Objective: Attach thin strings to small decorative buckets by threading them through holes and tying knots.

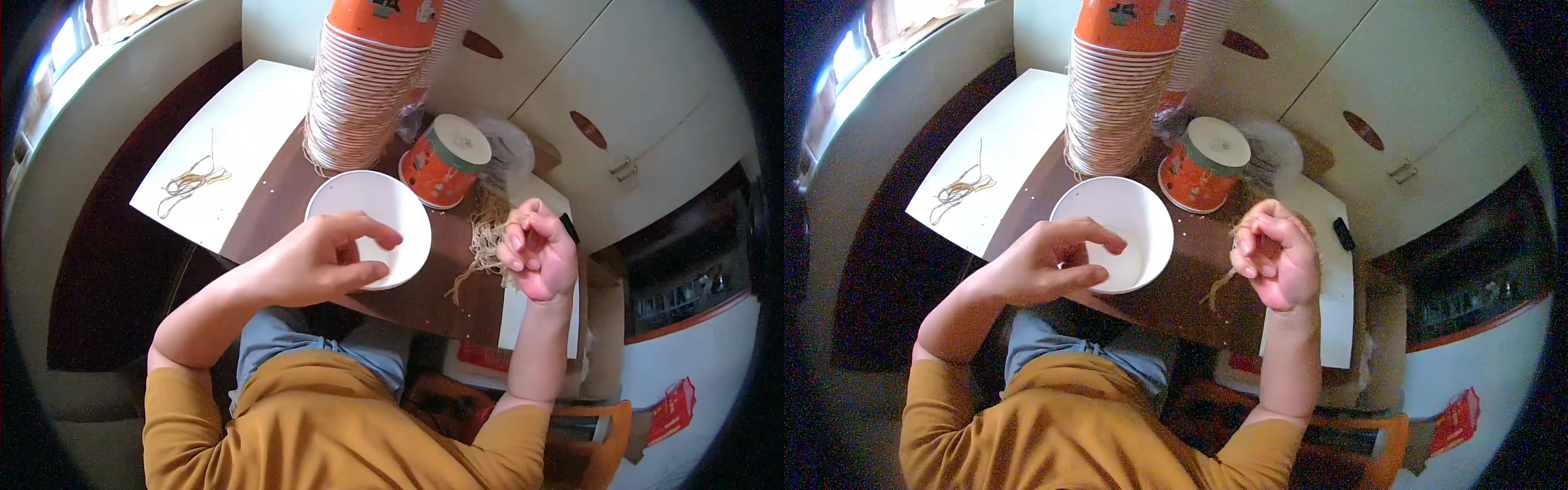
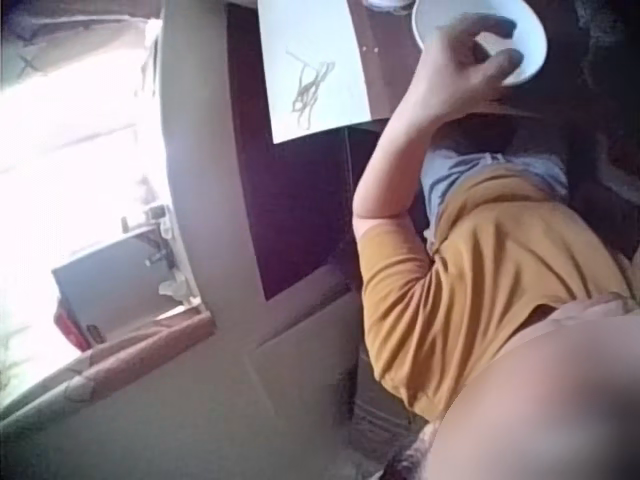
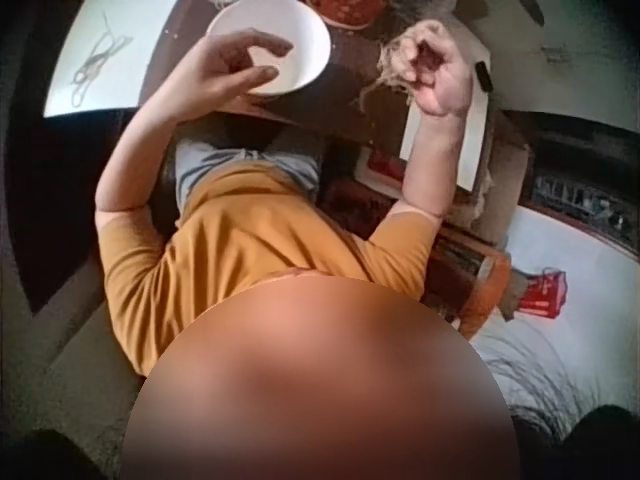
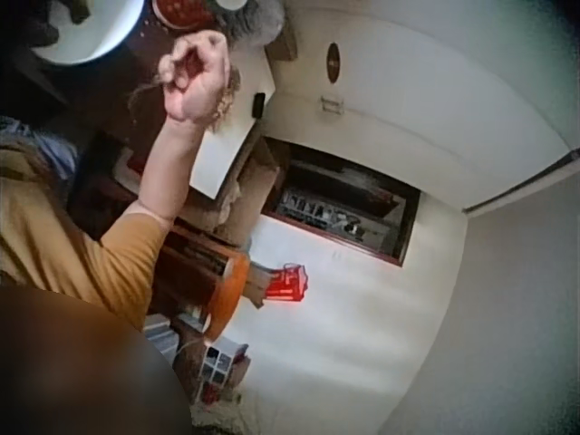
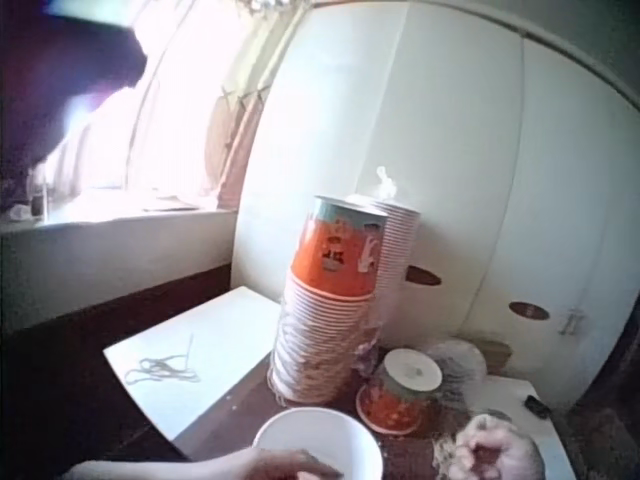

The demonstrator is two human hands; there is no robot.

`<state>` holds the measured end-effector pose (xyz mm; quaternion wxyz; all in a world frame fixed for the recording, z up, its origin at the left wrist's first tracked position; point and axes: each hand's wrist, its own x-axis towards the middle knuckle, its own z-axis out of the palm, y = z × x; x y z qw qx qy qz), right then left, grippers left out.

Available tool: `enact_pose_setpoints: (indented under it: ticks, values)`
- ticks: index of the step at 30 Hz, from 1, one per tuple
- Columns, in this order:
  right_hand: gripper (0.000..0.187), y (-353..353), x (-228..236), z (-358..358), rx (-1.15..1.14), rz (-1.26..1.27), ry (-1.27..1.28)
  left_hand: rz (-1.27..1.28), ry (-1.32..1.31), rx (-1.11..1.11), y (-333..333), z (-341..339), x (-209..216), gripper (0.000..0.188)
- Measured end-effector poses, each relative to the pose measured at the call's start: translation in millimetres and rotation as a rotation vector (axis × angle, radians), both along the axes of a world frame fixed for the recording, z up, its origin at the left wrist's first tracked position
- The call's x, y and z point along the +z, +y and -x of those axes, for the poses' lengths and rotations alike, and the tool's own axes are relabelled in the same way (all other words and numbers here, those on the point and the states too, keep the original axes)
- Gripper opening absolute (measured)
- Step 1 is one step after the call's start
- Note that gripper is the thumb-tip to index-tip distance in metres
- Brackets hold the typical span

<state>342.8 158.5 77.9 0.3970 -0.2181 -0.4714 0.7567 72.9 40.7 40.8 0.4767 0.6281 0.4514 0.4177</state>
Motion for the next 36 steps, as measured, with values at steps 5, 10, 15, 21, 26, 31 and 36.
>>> enact_pose_setpoints:
  ticks: [5,10,15,21,26,31,36]
  values:
    - [0.011,-10.1,23.5,21.3,0.109,-0.02,-0.028,-0.22,-0.002,-0.039,22.2,-27.5,3.5,0.049]
    - [0.009,-11.0,28.8,24.4,0.108,-0.095,-0.111,-0.3,0.028,-0.138,31.4,-35.3,-0.8,0.02]
    - [0.009,0.0,18.2,15.0,0.031,-0.082,-0.117,0.084,-0.087,-0.145,8.2,-12.3,-9.4,0.022]
    - [0.011,19.7,-5.5,10.5,0.014,-0.29,-0.512,0.096,0.018,-0.035,2.6,7.8,-3.0,0.024]
    - [0.055,-6.1,-6.4,51.1,-0.181,-1.069,-0.681,-0.01,0.214,-0.044,19.5,9.0,13.6,0.023]
    - [0.066,-35.0,-14.0,89.5,0.393,-0.386,-0.38,0.025,0.245,-0.106,34.7,13.4,32.1,0.02]
    - [0.02,-31.1,-31.9,98.5,0.121,-0.581,-0.468,0.154,0.212,-0.136,39.8,31.7,23.6,0.025]
